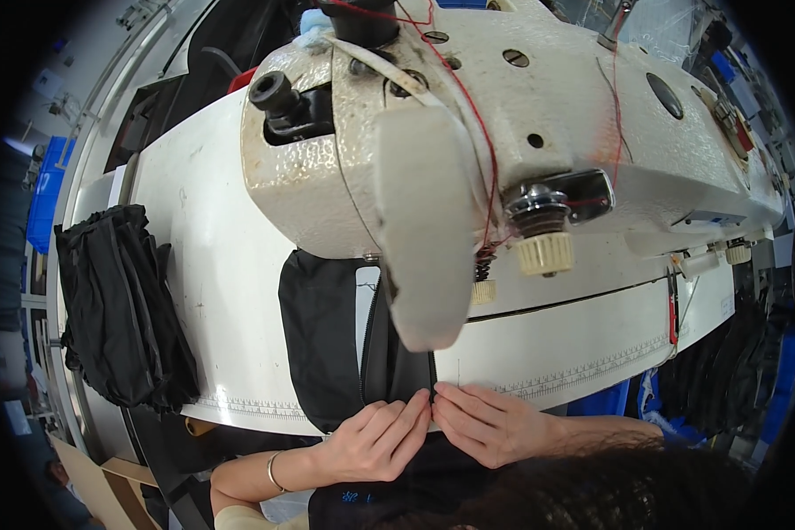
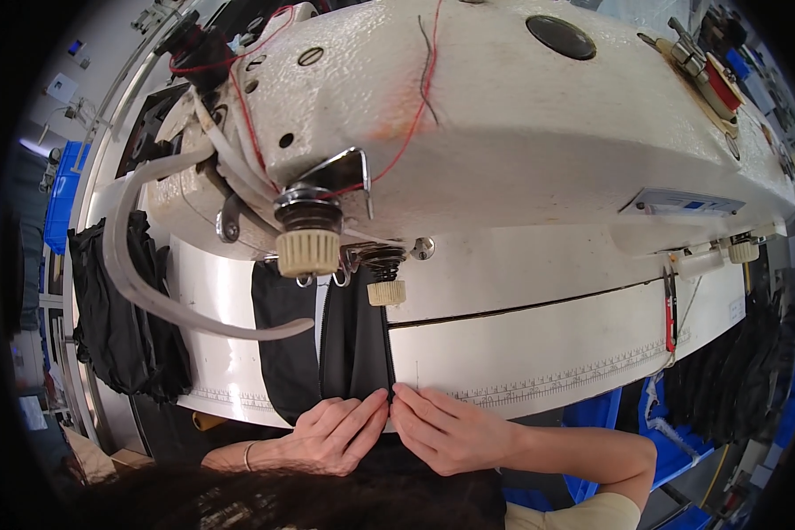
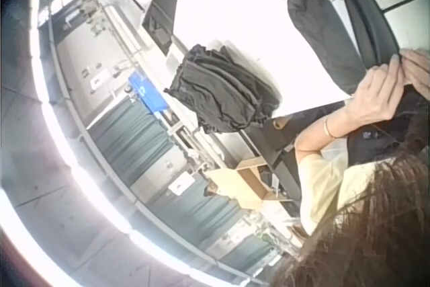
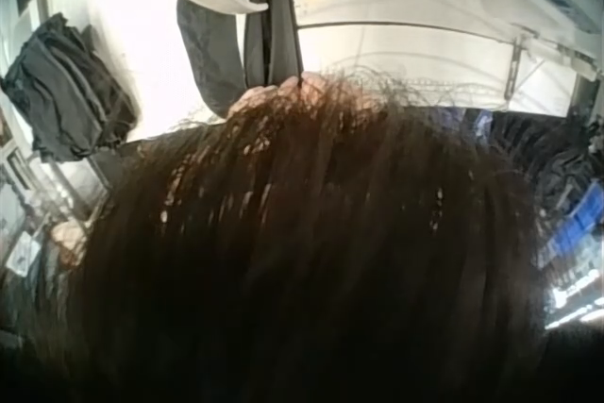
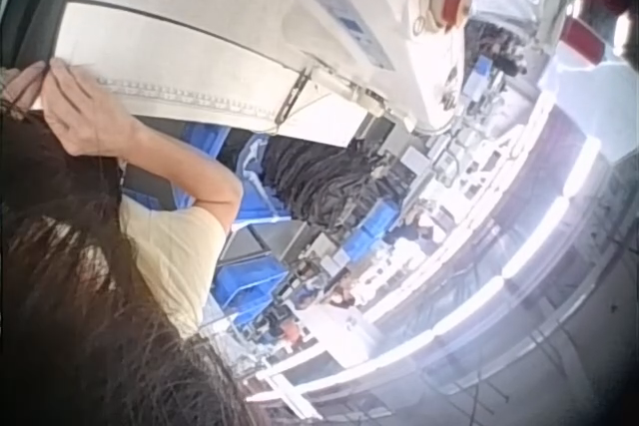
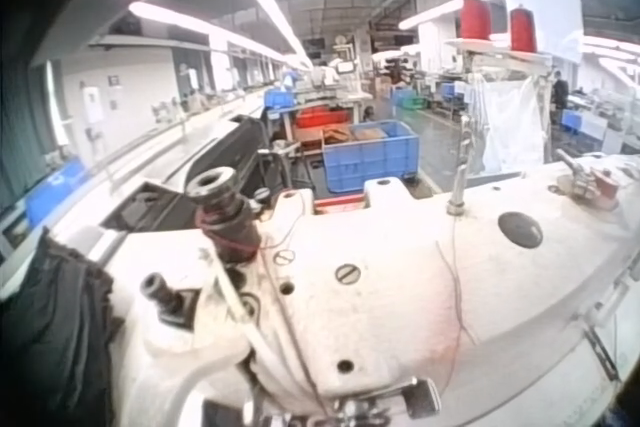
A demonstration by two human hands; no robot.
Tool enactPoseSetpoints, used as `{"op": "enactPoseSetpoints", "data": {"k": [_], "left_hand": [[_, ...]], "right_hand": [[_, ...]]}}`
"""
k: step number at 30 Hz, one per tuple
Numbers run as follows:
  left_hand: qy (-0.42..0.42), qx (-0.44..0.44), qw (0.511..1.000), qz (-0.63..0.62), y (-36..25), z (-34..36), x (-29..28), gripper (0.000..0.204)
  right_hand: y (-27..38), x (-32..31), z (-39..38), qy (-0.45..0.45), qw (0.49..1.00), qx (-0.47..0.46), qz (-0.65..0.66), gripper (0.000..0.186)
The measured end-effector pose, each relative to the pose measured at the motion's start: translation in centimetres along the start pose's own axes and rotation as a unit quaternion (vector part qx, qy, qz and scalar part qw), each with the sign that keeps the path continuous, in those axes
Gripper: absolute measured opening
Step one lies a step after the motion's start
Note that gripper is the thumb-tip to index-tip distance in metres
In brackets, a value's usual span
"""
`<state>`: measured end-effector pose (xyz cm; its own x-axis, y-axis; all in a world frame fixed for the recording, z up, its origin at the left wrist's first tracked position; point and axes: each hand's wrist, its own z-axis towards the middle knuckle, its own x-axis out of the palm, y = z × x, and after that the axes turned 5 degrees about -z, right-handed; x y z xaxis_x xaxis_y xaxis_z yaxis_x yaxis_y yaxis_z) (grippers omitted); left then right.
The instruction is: Sewing black leather or synthetic parts using an industrial sewing machine.
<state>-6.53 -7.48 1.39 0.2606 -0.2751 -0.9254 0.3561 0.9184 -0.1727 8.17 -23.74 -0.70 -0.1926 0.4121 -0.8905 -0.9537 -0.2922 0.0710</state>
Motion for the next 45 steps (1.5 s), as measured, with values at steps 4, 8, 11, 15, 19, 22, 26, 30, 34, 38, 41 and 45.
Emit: {"op": "enactPoseSetpoints", "data": {"k": [4,8,11,15,19,22,26,30,34,38,41,45], "left_hand": [[0.009,-0.005,1.000,-0.014,0.1,0.0,0.0,0.030],[0.013,-0.003,0.999,-0.035,0.4,-0.3,0.2,0.039],[0.018,-0.005,0.999,-0.046,0.5,-0.5,0.3,0.042],[0.037,-0.003,0.997,-0.071,2.6,0.1,0.3,0.041],[0.006,0.013,0.998,-0.055,5.6,2.3,-0.1,0.029],[-0.048,-0.019,0.985,-0.167,8.0,3.5,0.1,0.033],[-0.013,-0.066,0.985,-0.157,9.9,2.9,1.7,0.031],[0.060,-0.111,0.981,-0.150,11.0,2.9,0.7,0.028],[-0.026,-0.418,0.821,-0.389,12.0,1.8,0.8,0.016],[-0.044,-0.193,0.964,-0.180,9.2,3.5,-0.3,0.017],[-0.093,-0.091,0.989,-0.067,8.5,3.5,-0.4,0.024],[-0.060,-0.074,0.993,-0.070,9.2,2.7,0.9,0.035]], "right_hand": [[-0.2,-0.1,0.0,-0.001,1.000,-0.005,-0.003,0.029],[0.0,-0.2,0.0,0.020,1.000,-0.006,-0.005,0.031],[-0.1,-0.5,0.2,0.032,0.999,-0.017,-0.009,0.033],[-2.0,-0.6,1.1,0.043,0.999,-0.019,0.015,0.035],[-4.4,0.6,2.2,0.029,0.998,-0.007,0.054,0.036],[-5.7,2.5,2.4,-0.039,0.998,0.040,0.041,0.031],[-7.9,3.4,3.0,0.102,0.926,0.238,0.274,0.020],[-7.9,3.7,3.0,0.086,0.944,0.215,0.234,0.019],[-7.7,4.2,2.7,0.064,0.965,0.187,0.174,0.017],[-7.7,4.6,2.2,0.041,0.980,0.160,0.109,0.015],[-7.5,4.7,2.0,0.021,0.989,0.136,0.058,0.014],[-7.5,6.6,0.3,0.007,0.992,0.122,0.019,0.013]]}}
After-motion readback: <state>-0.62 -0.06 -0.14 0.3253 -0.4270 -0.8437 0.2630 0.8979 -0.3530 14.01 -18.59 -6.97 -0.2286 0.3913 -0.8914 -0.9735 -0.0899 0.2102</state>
